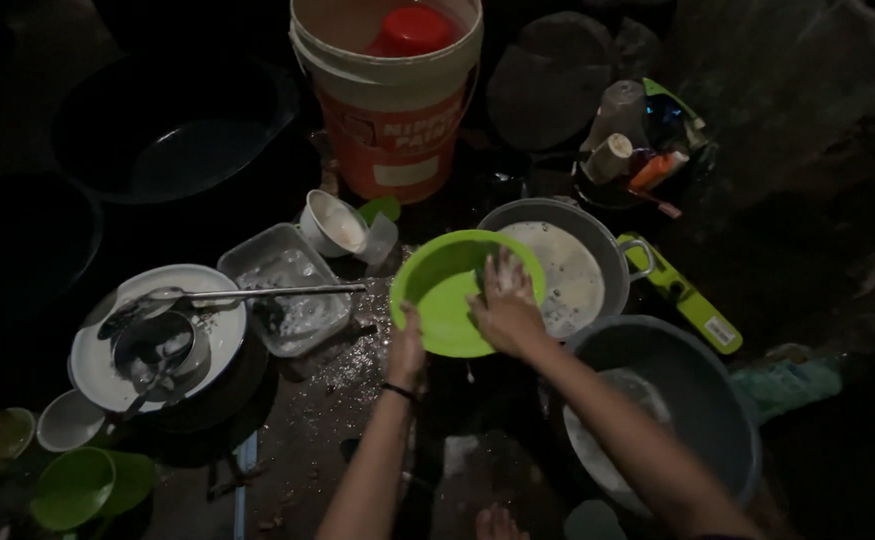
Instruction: Manually wash a variety of dishes and utensils in a basin.
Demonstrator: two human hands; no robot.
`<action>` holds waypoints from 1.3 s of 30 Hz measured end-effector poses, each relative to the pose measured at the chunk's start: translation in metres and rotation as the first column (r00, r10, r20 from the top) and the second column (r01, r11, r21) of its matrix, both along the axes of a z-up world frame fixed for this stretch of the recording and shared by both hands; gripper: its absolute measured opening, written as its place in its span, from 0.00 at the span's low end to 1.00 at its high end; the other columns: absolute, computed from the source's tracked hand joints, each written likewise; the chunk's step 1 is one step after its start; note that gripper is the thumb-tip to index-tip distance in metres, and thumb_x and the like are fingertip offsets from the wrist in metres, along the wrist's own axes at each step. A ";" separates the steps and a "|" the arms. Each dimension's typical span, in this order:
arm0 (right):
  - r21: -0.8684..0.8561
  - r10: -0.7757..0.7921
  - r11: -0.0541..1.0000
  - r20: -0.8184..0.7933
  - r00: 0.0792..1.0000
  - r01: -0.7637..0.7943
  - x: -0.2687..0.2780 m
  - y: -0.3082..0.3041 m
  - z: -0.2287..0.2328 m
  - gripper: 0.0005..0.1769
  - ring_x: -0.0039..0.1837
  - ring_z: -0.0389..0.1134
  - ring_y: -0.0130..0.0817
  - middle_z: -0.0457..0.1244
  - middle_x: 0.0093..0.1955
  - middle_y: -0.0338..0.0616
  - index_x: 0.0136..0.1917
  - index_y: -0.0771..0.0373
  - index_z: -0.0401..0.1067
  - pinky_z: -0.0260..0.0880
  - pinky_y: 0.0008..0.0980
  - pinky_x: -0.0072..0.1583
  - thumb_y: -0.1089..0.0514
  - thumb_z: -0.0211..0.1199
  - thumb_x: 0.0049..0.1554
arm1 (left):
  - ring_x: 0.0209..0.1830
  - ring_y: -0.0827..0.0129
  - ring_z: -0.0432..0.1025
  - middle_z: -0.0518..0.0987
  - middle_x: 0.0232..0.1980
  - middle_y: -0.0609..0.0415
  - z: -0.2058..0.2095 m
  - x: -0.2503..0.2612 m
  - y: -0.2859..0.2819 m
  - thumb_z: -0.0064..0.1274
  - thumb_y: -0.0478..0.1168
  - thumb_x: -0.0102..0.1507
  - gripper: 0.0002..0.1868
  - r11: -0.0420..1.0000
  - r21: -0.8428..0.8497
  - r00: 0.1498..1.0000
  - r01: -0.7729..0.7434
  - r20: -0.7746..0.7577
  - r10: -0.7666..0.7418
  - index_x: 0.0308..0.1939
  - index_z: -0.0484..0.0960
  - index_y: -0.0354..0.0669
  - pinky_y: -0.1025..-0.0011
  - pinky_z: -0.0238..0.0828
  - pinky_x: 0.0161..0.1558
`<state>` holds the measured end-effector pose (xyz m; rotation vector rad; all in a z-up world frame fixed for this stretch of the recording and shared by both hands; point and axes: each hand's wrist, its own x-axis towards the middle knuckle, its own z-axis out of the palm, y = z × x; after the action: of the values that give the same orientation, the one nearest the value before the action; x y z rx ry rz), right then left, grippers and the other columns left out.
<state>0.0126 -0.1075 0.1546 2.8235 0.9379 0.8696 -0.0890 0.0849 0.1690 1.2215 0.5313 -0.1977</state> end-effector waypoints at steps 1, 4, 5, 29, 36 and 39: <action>0.002 0.005 1.000 -0.002 1.000 -0.005 -0.010 0.015 0.020 0.52 0.73 0.56 0.75 0.48 0.75 0.83 0.79 0.77 0.33 0.57 0.66 0.67 0.34 0.48 0.65 | 0.60 0.37 0.77 0.80 0.60 0.24 -0.019 0.004 -0.005 0.19 0.75 0.66 0.54 1.000 0.002 1.000 -0.005 -0.002 0.005 0.64 0.75 0.26 0.49 0.78 0.58; 0.241 0.124 0.948 -0.880 0.459 0.208 -0.039 0.044 0.068 0.62 0.59 0.73 0.62 0.45 0.80 0.77 0.84 0.74 0.11 0.72 0.47 0.69 0.35 0.47 0.66 | 0.74 0.54 0.60 0.66 0.73 0.38 -0.047 0.023 -0.008 0.25 0.76 0.68 0.51 0.971 0.235 0.962 -0.054 0.274 -0.013 0.74 0.61 0.32 0.55 0.58 0.71; 0.274 0.272 0.959 -0.797 0.539 -0.079 -0.051 0.046 0.071 0.55 0.63 0.67 0.66 0.50 0.74 0.76 0.82 0.69 0.30 0.68 0.53 0.66 0.34 0.56 0.63 | 0.72 0.55 0.61 0.67 0.72 0.42 -0.039 0.028 0.002 0.29 0.72 0.66 0.48 0.998 0.045 0.983 -0.038 0.181 0.030 0.74 0.64 0.37 0.52 0.63 0.67; 0.638 0.608 0.623 -0.031 0.794 -0.452 -0.050 0.110 0.153 0.19 0.70 0.68 0.49 0.68 0.67 0.56 0.54 0.60 0.82 0.65 0.51 0.71 0.50 0.53 0.68 | 0.44 0.63 0.77 0.83 0.47 0.45 -0.019 0.032 0.034 0.40 0.31 0.66 0.21 0.845 0.372 0.758 -0.385 0.650 0.060 0.61 0.78 0.31 0.66 0.75 0.46; 0.753 0.643 0.582 -0.195 0.741 -0.307 0.016 0.109 0.075 0.05 0.71 0.71 0.43 0.71 0.64 0.49 0.49 0.53 0.75 0.71 0.43 0.70 0.55 0.61 0.67 | 0.31 0.60 0.78 0.82 0.35 0.44 0.049 -0.005 0.027 0.39 0.40 0.74 0.17 0.719 0.464 0.695 -0.517 0.718 0.037 0.50 0.82 0.30 0.61 0.75 0.32; 0.596 0.619 0.629 0.004 0.785 -0.499 -0.048 0.131 0.146 0.13 0.67 0.69 0.45 0.70 0.63 0.51 0.60 0.58 0.79 0.68 0.47 0.68 0.54 0.62 0.64 | 0.29 0.58 0.71 0.75 0.29 0.42 -0.051 0.024 0.044 0.39 0.37 0.74 0.15 0.422 0.689 0.735 -0.589 0.674 -0.075 0.40 0.78 0.32 0.60 0.68 0.33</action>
<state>-0.0353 0.0234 0.3005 3.1771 1.9886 1.0736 -0.0651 0.1288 0.1181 2.0844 0.1956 0.9231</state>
